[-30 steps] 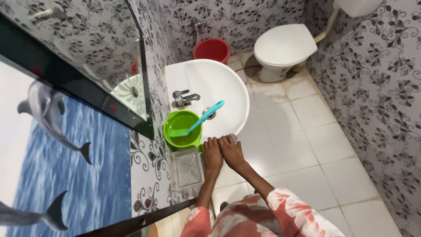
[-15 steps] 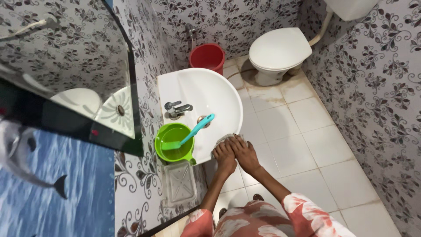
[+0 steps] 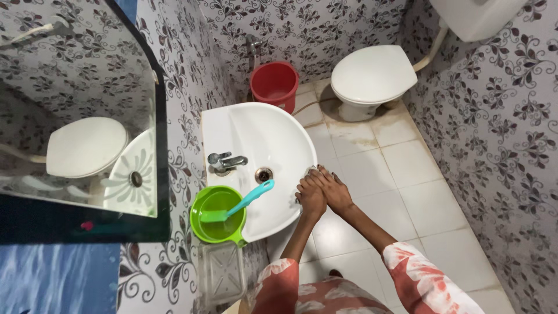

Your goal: The person scrubs the inside of a white bathroom sink using a cloth and water from the tap. They repeatedly wet the cloth and wipe the basin and faucet area.

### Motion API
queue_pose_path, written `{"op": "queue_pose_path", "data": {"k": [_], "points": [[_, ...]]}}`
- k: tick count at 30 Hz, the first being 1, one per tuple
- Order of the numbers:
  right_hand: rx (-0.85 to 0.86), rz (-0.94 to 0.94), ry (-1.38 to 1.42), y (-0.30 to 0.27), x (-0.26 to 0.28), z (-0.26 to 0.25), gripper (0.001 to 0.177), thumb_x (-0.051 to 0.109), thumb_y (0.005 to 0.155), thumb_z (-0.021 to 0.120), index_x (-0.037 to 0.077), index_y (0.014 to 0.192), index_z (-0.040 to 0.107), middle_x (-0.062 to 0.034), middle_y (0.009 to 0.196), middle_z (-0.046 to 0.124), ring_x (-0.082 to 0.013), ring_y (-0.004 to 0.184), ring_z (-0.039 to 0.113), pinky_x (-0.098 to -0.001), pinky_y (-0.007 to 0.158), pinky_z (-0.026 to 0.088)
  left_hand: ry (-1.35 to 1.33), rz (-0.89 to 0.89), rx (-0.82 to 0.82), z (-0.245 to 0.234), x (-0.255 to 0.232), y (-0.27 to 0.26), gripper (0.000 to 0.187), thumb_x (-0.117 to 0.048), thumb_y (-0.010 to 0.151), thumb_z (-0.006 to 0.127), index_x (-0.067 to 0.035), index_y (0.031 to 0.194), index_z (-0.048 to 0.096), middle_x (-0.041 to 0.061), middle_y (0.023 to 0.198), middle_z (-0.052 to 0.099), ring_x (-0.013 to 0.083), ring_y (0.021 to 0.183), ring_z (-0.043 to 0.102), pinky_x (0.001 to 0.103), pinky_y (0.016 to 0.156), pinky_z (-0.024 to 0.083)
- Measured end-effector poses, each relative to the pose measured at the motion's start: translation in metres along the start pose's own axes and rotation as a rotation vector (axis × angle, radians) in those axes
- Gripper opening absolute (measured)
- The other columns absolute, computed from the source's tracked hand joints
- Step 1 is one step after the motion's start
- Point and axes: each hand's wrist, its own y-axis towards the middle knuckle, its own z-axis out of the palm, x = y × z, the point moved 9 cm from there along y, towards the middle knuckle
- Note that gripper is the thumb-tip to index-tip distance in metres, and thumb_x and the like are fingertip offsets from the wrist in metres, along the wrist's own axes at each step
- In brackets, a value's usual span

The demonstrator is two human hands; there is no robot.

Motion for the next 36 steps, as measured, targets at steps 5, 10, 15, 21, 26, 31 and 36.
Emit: {"op": "queue_pose_path", "data": {"k": [5,10,15,21,26,31,36], "points": [[0.005,-0.027,0.053,0.025,-0.026,0.000,0.057,0.025,0.093,0.056,0.022,0.150,0.046,0.0040,0.158,0.042,-0.0218,0.152,0.031,-0.0419,0.111,0.045,-0.008,-0.076,-0.036,0.008,-0.008,0.033,0.065,-0.018,0.091,0.063,0.009,0.141,0.032,0.025,0.132,0.040,0.0417,0.115,0.045,0.060,0.093,0.040],[0.000,-0.028,0.119,0.040,-0.039,-0.005,0.060,0.022,0.092,0.057,0.022,0.151,0.046,0.0038,0.161,0.040,-0.0243,0.152,0.030,-0.0433,0.113,0.042,0.020,-0.139,-0.025,0.010,-0.013,0.055,0.076,-0.021,0.088,0.067,0.012,0.143,0.026,0.027,0.134,0.038,0.0436,0.118,0.043,0.062,0.092,0.041],[0.073,0.088,0.110,0.025,-0.025,-0.010,0.053,0.024,0.095,0.058,0.023,0.147,0.048,0.0033,0.160,0.038,-0.0288,0.150,0.031,-0.0562,0.113,0.038,0.019,-0.074,-0.062,0.012,0.003,0.035,0.072,-0.017,0.083,0.067,0.005,0.143,0.035,0.023,0.136,0.045,0.0408,0.124,0.048,0.059,0.098,0.044],[-0.061,0.059,0.013,-0.031,0.039,-0.026,0.058,0.019,0.090,0.059,0.016,0.146,0.048,-0.0039,0.160,0.039,-0.0340,0.144,0.039,-0.0553,0.104,0.046,0.207,0.102,-0.191,-0.034,0.002,-0.053,0.050,-0.017,0.091,0.060,0.001,0.137,0.051,0.019,0.133,0.053,0.0373,0.123,0.051,0.068,0.102,0.035],[0.109,0.105,0.022,-0.067,0.127,-0.017,0.065,0.012,0.085,0.061,0.006,0.148,0.045,-0.0139,0.160,0.035,-0.0382,0.121,0.050,-0.0454,0.084,0.053,0.417,0.199,-0.183,-0.099,0.028,-0.138,0.051,-0.016,0.087,0.060,-0.002,0.136,0.054,0.011,0.124,0.056,0.0298,0.124,0.048,0.074,0.114,0.016],[-0.012,0.150,0.096,-0.073,0.168,-0.033,0.067,0.009,0.080,0.062,0.009,0.145,0.047,-0.0103,0.155,0.041,-0.0363,0.119,0.053,-0.0391,0.091,0.053,0.558,0.229,-0.264,-0.126,0.045,-0.157,0.050,-0.016,0.084,0.060,-0.001,0.131,0.055,0.013,0.120,0.056,0.0312,0.123,0.049,0.063,0.120,0.019],[-0.054,0.136,0.199,-0.072,0.145,-0.038,0.063,0.015,0.083,0.062,0.010,0.145,0.051,-0.0074,0.154,0.045,-0.0344,0.122,0.052,-0.0391,0.090,0.052,0.565,0.121,-0.183,-0.090,0.042,-0.136,0.042,-0.014,0.091,0.057,0.000,0.131,0.054,0.016,0.118,0.055,0.0351,0.116,0.050,0.059,0.117,0.023]]}}
